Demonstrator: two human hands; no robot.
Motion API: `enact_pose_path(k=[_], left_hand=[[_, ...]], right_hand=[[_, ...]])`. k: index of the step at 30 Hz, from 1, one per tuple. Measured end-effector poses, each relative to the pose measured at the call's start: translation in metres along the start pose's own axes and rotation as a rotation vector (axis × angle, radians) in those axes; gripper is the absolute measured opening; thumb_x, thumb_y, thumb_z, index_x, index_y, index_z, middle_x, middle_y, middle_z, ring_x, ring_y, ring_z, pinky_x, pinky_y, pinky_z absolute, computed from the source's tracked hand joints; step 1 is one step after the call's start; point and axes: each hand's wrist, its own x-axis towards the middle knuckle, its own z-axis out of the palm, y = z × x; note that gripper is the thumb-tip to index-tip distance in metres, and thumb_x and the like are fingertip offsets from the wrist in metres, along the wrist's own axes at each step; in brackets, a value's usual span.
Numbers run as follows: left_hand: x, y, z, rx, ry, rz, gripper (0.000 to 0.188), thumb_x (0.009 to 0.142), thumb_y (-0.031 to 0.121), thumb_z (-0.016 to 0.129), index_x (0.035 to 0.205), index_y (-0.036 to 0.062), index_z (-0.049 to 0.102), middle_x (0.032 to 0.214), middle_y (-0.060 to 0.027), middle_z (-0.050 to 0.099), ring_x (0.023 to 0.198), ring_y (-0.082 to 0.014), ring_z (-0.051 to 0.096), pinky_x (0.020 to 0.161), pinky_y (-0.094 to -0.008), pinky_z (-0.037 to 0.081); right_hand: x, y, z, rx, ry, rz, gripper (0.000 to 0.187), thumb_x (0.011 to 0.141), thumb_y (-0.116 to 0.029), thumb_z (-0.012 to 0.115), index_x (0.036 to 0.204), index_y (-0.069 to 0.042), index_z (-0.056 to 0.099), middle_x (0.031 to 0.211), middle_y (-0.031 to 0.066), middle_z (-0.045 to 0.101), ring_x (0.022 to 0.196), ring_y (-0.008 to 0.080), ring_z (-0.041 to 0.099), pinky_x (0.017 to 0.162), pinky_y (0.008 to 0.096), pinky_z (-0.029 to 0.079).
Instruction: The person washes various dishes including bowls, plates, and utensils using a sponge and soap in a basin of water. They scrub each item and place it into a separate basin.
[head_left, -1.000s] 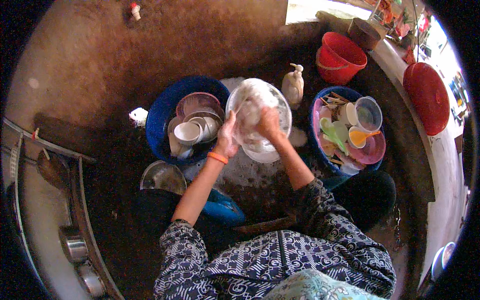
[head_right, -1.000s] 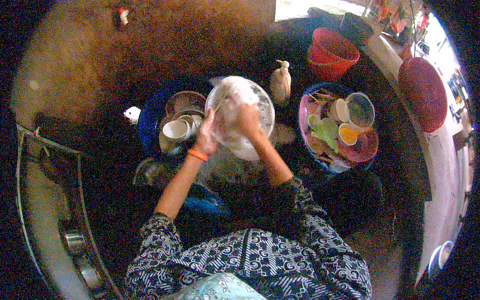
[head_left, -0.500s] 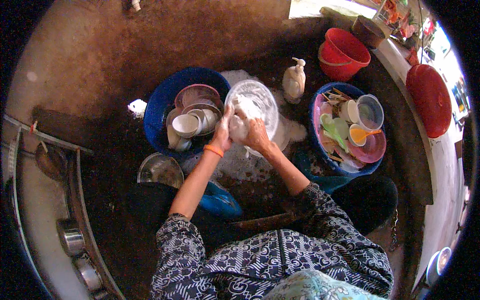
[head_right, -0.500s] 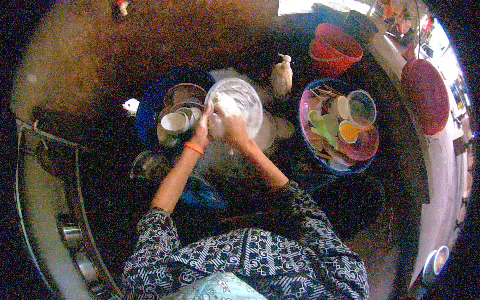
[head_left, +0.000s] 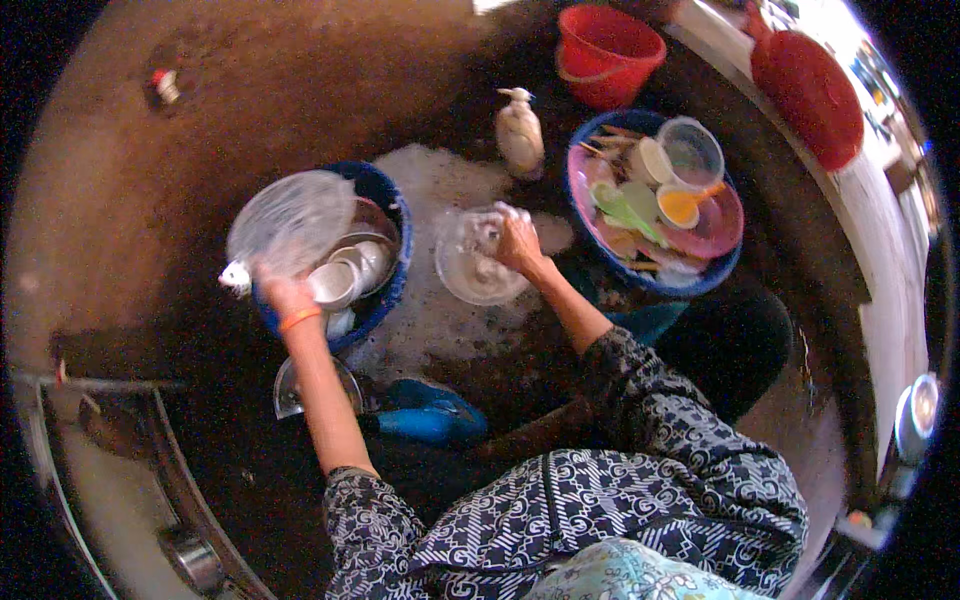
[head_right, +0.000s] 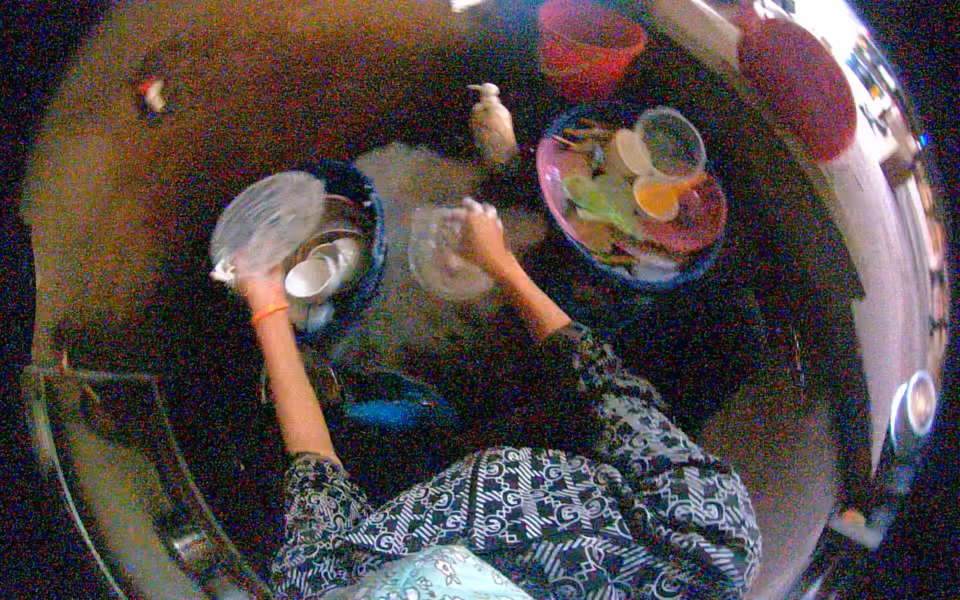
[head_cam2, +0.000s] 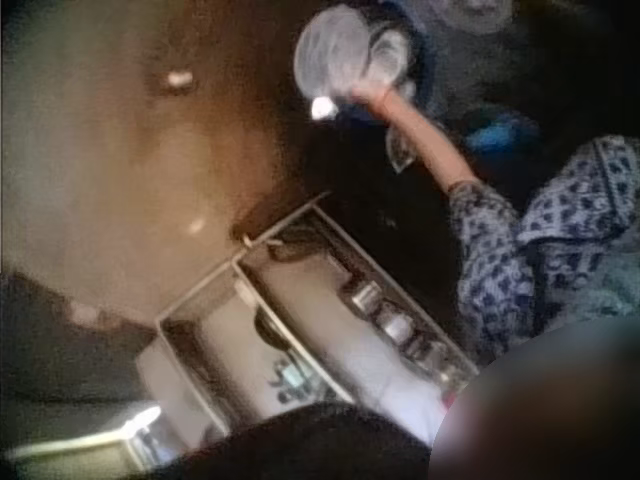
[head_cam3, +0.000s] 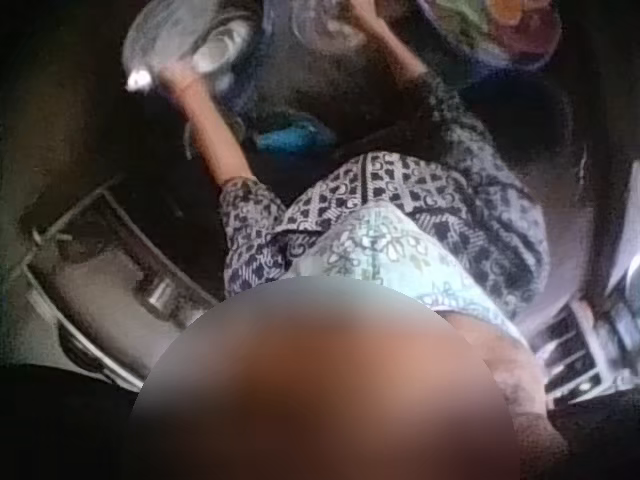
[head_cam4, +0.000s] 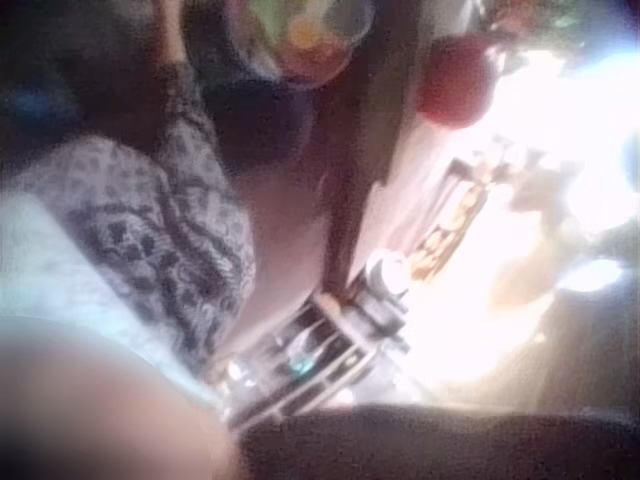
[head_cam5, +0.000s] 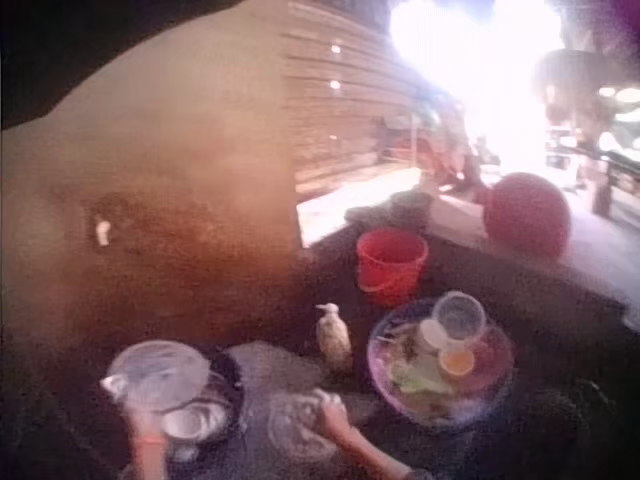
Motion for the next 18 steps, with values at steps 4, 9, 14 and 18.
enact_pose_path(k=[4,9,14,18], left_hand=[[0.015,0.018,-0.04,0.085,0.265,0.17,0.052,0.095,0.034,0.043,0.135,0.0028,0.038,0.135,-0.0195,0.045,0.118,-0.0381,0.049,0.094,-0.0561,0.045],[0.015,-0.004,-0.051,0.056,0.464,-0.164,0.057,0.09,0.03,0.056,0.139,0.0116,0.033,0.137,-0.0183,0.036,0.12,-0.0382,0.043,0.093,-0.0585,0.045],[0.002,-0.035,-0.029,0.139,0.338,-0.266,0.056,0.092,0.029,0.052,0.138,0.0059,0.03,0.146,-0.0205,0.025,0.125,-0.0392,0.04,0.094,-0.0535,0.048],[-0.018,-0.056,0.002,0.08,0.115,-0.351,0.047,0.095,0.03,0.048,0.134,0.0062,0.034,0.135,-0.0201,0.039,0.114,-0.0395,0.05,0.095,-0.0522,0.047]], right_hand=[[0.031,0.037,-0.036,0.052,0.545,0.05,0.021,0.078,-0.015,0.066,0.099,-0.013,0.069,0.116,0.0151,0.06,0.106,0.0364,0.054,0.092,0.0439,0.042],[0.038,0.095,-0.075,0.031,0.708,0.356,0.029,0.078,-0.021,0.066,0.103,-0.006,0.065,0.106,0.0186,0.063,0.101,0.0363,0.057,0.088,0.0453,0.045],[0.007,0.114,-0.052,-0.053,0.28,0.345,0.044,0.084,-0.036,0.063,0.114,-0.005,0.063,0.112,0.0251,0.061,0.104,0.0412,0.058,0.091,0.0484,0.045],[0.018,0.091,-0.058,0.061,0.308,0.462,0.038,0.089,-0.034,0.055,0.111,-0.005,0.066,0.089,0.0261,0.066,0.083,0.0449,0.063,0.078,0.05,0.05]])
